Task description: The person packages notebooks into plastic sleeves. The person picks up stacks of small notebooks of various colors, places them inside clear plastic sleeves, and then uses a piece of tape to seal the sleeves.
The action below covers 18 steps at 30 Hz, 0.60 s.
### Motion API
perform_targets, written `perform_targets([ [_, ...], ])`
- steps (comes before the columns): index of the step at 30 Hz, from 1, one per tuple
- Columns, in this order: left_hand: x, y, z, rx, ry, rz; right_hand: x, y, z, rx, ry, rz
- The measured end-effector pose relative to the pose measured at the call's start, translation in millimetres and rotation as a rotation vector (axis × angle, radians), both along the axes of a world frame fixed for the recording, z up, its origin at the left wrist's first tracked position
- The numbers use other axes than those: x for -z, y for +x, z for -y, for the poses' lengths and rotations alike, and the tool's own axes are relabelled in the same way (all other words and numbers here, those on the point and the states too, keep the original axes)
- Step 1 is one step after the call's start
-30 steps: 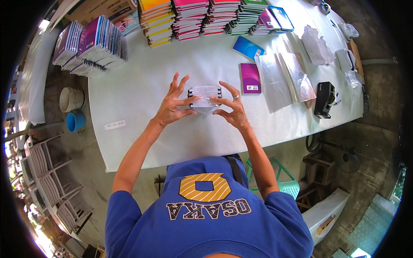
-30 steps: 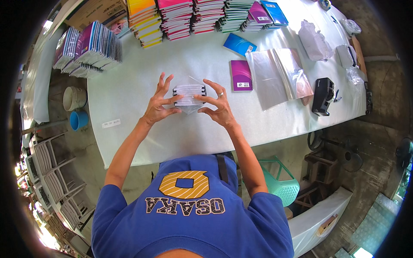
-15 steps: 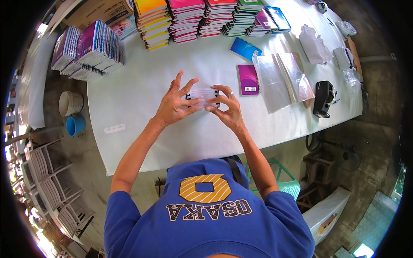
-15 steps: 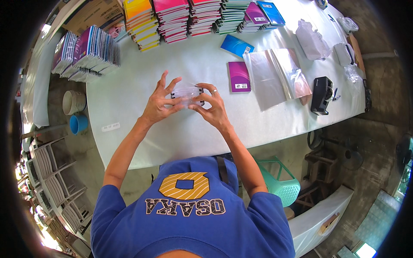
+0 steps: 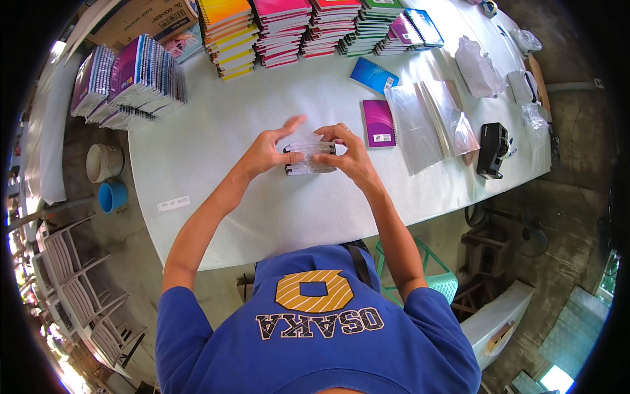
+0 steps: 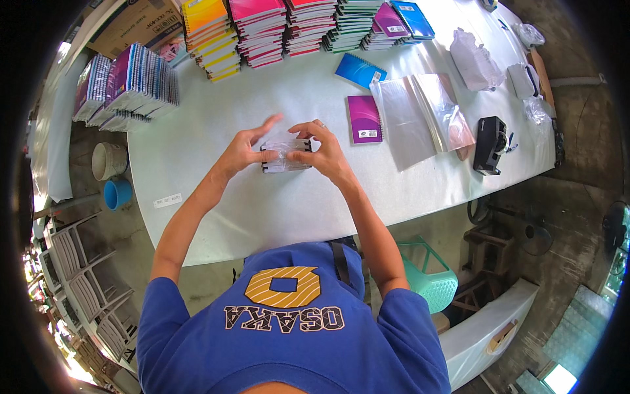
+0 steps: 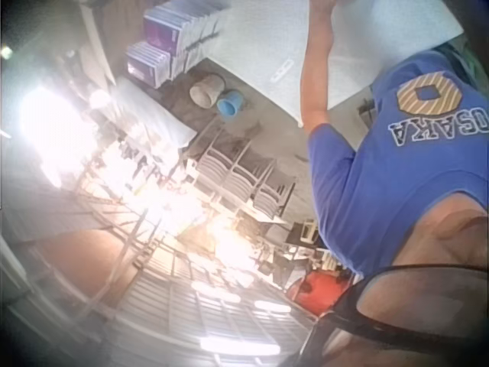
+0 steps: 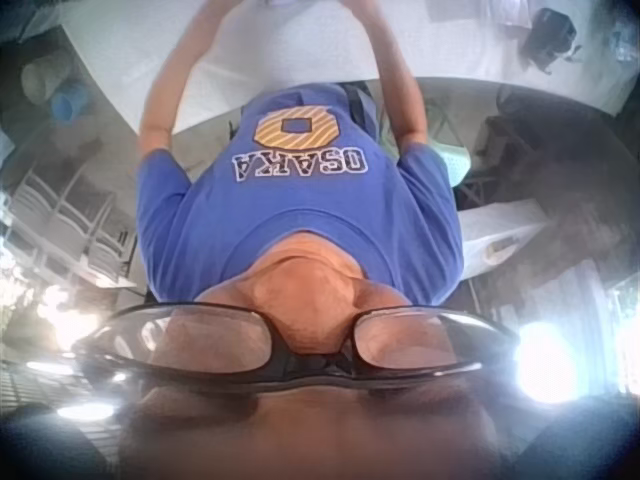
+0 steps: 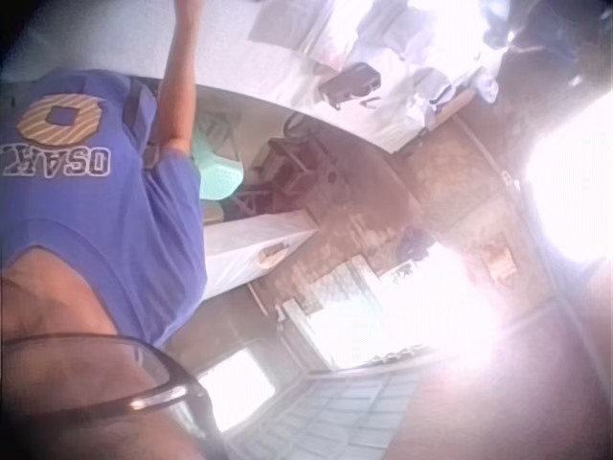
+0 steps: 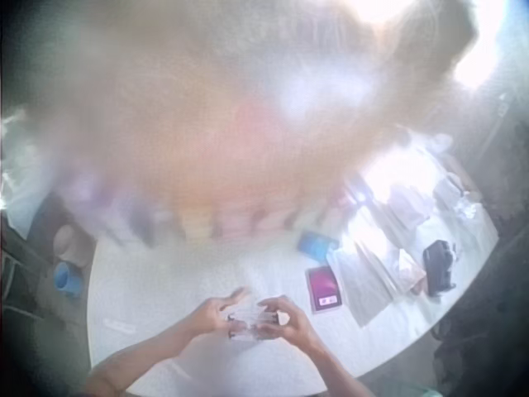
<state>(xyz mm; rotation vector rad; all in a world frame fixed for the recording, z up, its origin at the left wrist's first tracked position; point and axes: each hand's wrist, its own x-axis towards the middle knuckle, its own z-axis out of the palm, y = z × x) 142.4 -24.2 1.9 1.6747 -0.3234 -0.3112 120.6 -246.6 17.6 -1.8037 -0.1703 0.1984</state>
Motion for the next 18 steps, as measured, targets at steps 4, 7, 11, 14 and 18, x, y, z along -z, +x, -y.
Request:
perform_targets([
  [4,-4.0,14.9,-3.4,0.353,-0.137,-0.443,-3.1,2.3,1.0,-0.028,0.119,-0.29],
  [7,-0.4,20.8,-7.7,0.446,-0.087,-0.431,0.5,-2.3,-4.3,-0.025,0.235,-0.182],
  [11,-18.0,11.1,-7.7,0.495,0.613,0.16,2.3,-7.3,-8.2,0.001,0.143,-0.026],
  [14,-52.7,-14.0,-2.6,0.447,0.831,0.531,2.7,-7.7,-5.9,-0.029,0.067,0.079],
  [18,-56.3,-29.3,0.3,0.374,0.997,0.697,-20.1,-15.6,-6.3,-0.178,-0.463,0.37],
])
